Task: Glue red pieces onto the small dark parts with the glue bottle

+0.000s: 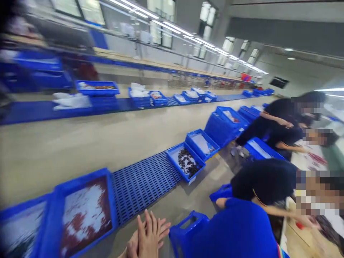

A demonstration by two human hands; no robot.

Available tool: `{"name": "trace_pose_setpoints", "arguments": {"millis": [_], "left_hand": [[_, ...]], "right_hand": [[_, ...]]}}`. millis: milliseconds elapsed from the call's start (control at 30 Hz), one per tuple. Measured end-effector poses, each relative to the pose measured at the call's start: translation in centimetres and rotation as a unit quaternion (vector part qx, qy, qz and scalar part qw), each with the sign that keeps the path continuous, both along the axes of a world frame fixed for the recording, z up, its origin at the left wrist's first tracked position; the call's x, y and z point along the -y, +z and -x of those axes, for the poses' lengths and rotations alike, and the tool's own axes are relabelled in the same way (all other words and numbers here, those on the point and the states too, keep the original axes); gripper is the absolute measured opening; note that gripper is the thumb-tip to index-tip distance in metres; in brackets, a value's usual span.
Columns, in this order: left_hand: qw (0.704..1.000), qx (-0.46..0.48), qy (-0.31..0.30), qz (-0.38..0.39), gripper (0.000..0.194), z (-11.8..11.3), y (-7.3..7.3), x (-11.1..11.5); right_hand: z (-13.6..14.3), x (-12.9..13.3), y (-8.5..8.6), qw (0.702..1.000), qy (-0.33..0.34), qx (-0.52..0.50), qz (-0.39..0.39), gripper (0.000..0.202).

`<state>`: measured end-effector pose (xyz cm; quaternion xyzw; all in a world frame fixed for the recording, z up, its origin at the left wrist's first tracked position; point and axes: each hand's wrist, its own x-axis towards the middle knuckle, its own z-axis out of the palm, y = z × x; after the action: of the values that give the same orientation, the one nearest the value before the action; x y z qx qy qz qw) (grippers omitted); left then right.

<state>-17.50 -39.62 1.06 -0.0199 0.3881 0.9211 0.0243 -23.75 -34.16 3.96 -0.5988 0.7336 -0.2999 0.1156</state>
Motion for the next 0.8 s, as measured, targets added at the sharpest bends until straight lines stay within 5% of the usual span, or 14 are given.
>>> {"name": "trace_pose_setpoints", "arguments": {"millis": [100,200,300,400,500,567,667,800], "left_hand": [[0.957,0.064,0.271,-0.076,0.057,-0.8,0.7,0.3],[0.891,0.103,0.417,-0.148,0.062,-2.3,2.2,1.3],[0.840,0.118,0.464,-0.254,0.072,-4.4,5.0,2.7],[0.830,0.085,0.466,-0.294,0.075,-6.5,8.2,3.9],[0.818,0.068,0.484,-0.303,0.082,-8.2,9.2,4.8],[0.767,0.120,0.551,-0.304,0.074,-9.2,8.0,5.2],[0.665,0.268,0.607,-0.343,0.049,-11.4,3.7,4.7],[0.626,0.403,0.588,-0.316,0.037,-15.9,-3.8,3.2]], "right_hand": [[-0.6,2.0,1.2,0.989,0.128,0.005,-0.071,0.061],[-0.7,4.6,1.9,0.964,0.244,0.010,-0.104,0.059],[-0.2,7.7,0.3,0.948,0.285,0.002,-0.142,0.055],[1.9,10.5,-3.0,0.941,0.192,-0.060,-0.271,0.052],[5.2,12.3,-6.3,0.914,0.123,-0.123,-0.367,0.058],[7.1,13.0,-7.9,0.916,0.127,-0.110,-0.365,0.052],[8.0,13.9,-9.5,0.922,0.117,-0.074,-0.363,0.044],[5.4,15.3,-11.4,0.905,0.113,-0.062,-0.405,0.034]]}}
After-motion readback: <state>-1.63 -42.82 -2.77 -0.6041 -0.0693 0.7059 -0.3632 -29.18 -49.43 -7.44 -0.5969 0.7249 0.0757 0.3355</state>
